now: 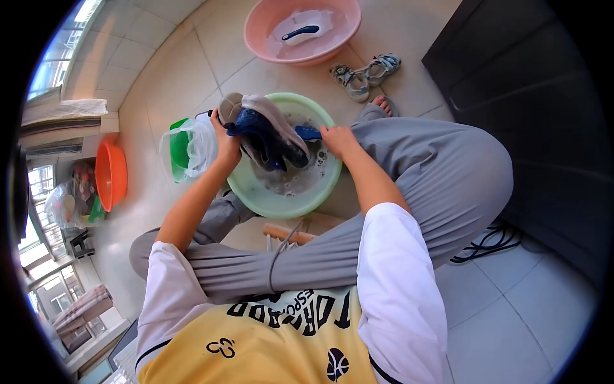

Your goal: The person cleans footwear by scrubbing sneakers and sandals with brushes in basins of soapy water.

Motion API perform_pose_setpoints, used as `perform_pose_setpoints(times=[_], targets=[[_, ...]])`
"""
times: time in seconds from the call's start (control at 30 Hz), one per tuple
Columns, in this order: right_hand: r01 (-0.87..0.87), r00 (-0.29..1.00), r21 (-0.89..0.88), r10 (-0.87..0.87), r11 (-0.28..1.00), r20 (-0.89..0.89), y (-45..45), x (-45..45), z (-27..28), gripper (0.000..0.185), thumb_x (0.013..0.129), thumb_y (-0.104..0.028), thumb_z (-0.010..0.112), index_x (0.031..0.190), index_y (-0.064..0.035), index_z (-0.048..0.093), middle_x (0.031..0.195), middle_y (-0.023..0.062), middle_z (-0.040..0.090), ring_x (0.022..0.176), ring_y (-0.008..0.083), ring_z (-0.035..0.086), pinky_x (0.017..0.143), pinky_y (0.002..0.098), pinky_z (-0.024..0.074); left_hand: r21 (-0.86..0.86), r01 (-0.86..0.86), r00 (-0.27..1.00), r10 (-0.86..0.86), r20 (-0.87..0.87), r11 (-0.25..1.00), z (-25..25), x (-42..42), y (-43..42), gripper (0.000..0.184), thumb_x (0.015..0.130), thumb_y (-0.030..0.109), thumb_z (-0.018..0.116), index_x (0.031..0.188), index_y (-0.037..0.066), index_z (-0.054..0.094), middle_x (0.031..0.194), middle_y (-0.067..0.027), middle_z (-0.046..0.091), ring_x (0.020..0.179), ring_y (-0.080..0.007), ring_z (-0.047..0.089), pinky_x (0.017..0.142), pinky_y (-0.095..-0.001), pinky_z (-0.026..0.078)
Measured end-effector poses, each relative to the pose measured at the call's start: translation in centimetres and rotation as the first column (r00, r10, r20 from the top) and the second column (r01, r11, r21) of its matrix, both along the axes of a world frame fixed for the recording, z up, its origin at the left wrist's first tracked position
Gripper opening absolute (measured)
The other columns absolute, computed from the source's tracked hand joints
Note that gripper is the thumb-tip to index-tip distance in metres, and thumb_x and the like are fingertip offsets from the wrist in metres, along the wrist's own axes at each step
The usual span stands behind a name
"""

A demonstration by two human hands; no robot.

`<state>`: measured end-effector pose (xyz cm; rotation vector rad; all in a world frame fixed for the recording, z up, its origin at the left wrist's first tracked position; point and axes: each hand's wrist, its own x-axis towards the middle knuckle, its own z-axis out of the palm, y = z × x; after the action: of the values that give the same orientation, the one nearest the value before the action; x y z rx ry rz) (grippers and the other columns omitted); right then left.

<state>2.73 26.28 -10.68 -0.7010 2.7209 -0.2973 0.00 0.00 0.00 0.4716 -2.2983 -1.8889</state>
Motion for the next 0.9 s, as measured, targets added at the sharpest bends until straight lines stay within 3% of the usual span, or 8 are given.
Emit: perform_pose_setpoints(times=[0.07, 0.1, 0.17, 0.37, 0.47, 0.6, 0.67, 0.9], targets=[[0.173, 0.985, 0.034, -0.173, 0.984, 0.016, -0.6, 0.1, 0.2, 0.033, 0.075, -0.021, 0.059, 0.099, -0.0042, 0.044, 0.085, 0.0174, 0.064, 0.074, 0.0315, 0.064, 0.062, 0.0403, 0.0501, 0.014, -0.028, 0.999, 0.028, -0.045, 1.000, -0.2, 0.0, -0.2, 0.070, 0.068, 0.009, 0.069, 0.125, 0.011, 0.029, 0.117, -0.0117, 0.046, 0.108, -0.0217, 0.045, 0.091, -0.0299, 0.036], [0.173, 0.985, 0.007, -0.173, 0.985, -0.008, -1.2, -1.1, 1.3, 0.033, 0.075, -0.021, 0.059, 0.099, -0.0042, 0.044, 0.085, 0.0174, 0.064, 0.074, 0.0315, 0.064, 0.062, 0.0403, 0.0501, -0.007, -0.028, 0.997, 0.027, -0.073, 1.000, 0.9, -0.9, -0.2, 0.070, 0.068, 0.009, 0.069, 0.125, 0.011, 0.029, 0.117, -0.0117, 0.046, 0.108, -0.0217, 0.045, 0.091, -0.0299, 0.036], [0.507, 0.846, 0.056, -0.509, 0.860, 0.159, -1.2, -1.2, 3.9, 0.031, 0.076, -0.020, 0.057, 0.100, -0.0018, 0.051, 0.092, 0.0193, 0.062, 0.083, 0.0327, 0.062, 0.069, 0.0402, 0.0500, -0.026, -0.001, 0.998, -0.001, -0.058, 1.000, 2.0, -0.8, 0.2, 0.069, 0.067, 0.008, 0.069, 0.125, 0.010, 0.030, 0.116, -0.0116, 0.047, 0.107, -0.0217, 0.046, 0.091, -0.0297, 0.036], [0.666, 0.671, 0.070, -0.637, 0.743, 0.380, -0.6, -0.9, 4.1, 0.034, 0.076, -0.025, 0.057, 0.099, -0.0009, 0.061, 0.103, 0.0205, 0.059, 0.099, 0.0354, 0.056, 0.083, 0.0407, 0.0460, -0.001, 0.006, 0.995, -0.006, -0.101, 1.000, 1.8, -1.4, 0.4, 0.070, 0.067, 0.008, 0.068, 0.125, 0.010, 0.030, 0.116, -0.0121, 0.047, 0.106, -0.0217, 0.047, 0.090, -0.0296, 0.037], [0.690, 0.641, 0.102, -0.671, 0.716, 0.372, -0.5, -1.6, 4.0, 0.028, 0.078, -0.021, 0.054, 0.100, -0.0041, 0.062, 0.107, 0.0164, 0.059, 0.099, 0.0320, 0.058, 0.083, 0.0397, 0.0470, 0.071, -0.030, 0.995, 0.036, -0.094, 0.997, 2.1, -2.3, 1.0, 0.070, 0.067, 0.008, 0.068, 0.126, 0.010, 0.030, 0.116, -0.0126, 0.047, 0.106, -0.0219, 0.047, 0.090, -0.0296, 0.038], [0.719, 0.633, 0.060, -0.688, 0.692, 0.355, 0.1, -2.9, 3.2, 0.028, 0.078, -0.021, 0.054, 0.099, -0.0037, 0.062, 0.105, 0.0173, 0.060, 0.098, 0.0331, 0.058, 0.082, 0.0404, 0.0472, 0.032, -0.016, 0.991, 0.020, -0.129, 0.999, 2.6, -4.3, 1.4, 0.068, 0.068, 0.008, 0.066, 0.126, 0.010, 0.030, 0.117, -0.0128, 0.046, 0.106, -0.0225, 0.047, 0.090, -0.0297, 0.037], [0.799, 0.573, -0.002, -0.761, 0.601, 0.306, 0.6, -3.1, 2.2, 0.032, 0.076, -0.028, 0.059, 0.094, -0.0013, 0.063, 0.097, 0.0206, 0.061, 0.093, 0.0364, 0.058, 0.080, 0.0417, 0.0475, 0.021, -0.005, 0.989, 0.008, -0.148, 1.000, 2.2, -5.4, 1.7, 0.067, 0.068, 0.008, 0.066, 0.126, 0.009, 0.030, 0.117, -0.0129, 0.046, 0.107, -0.0225, 0.046, 0.091, -0.0296, 0.037], [0.819, 0.538, 0.014, -0.775, 0.574, 0.332, 1.3, -5.2, 3.4, 0.027, 0.077, -0.021, 0.055, 0.096, -0.0027, 0.062, 0.102, 0.0183, 0.060, 0.096, 0.0342, 0.058, 0.080, 0.0409, 0.0480, 0.009, 0.027, 0.980, -0.025, -0.197, 1.000, 2.2, -7.9, 3.3, 0.066, 0.068, 0.008, 0.066, 0.124, 0.009, 0.030, 0.116, -0.0120, 0.045, 0.107, -0.0218, 0.045, 0.091, -0.0293, 0.036]])
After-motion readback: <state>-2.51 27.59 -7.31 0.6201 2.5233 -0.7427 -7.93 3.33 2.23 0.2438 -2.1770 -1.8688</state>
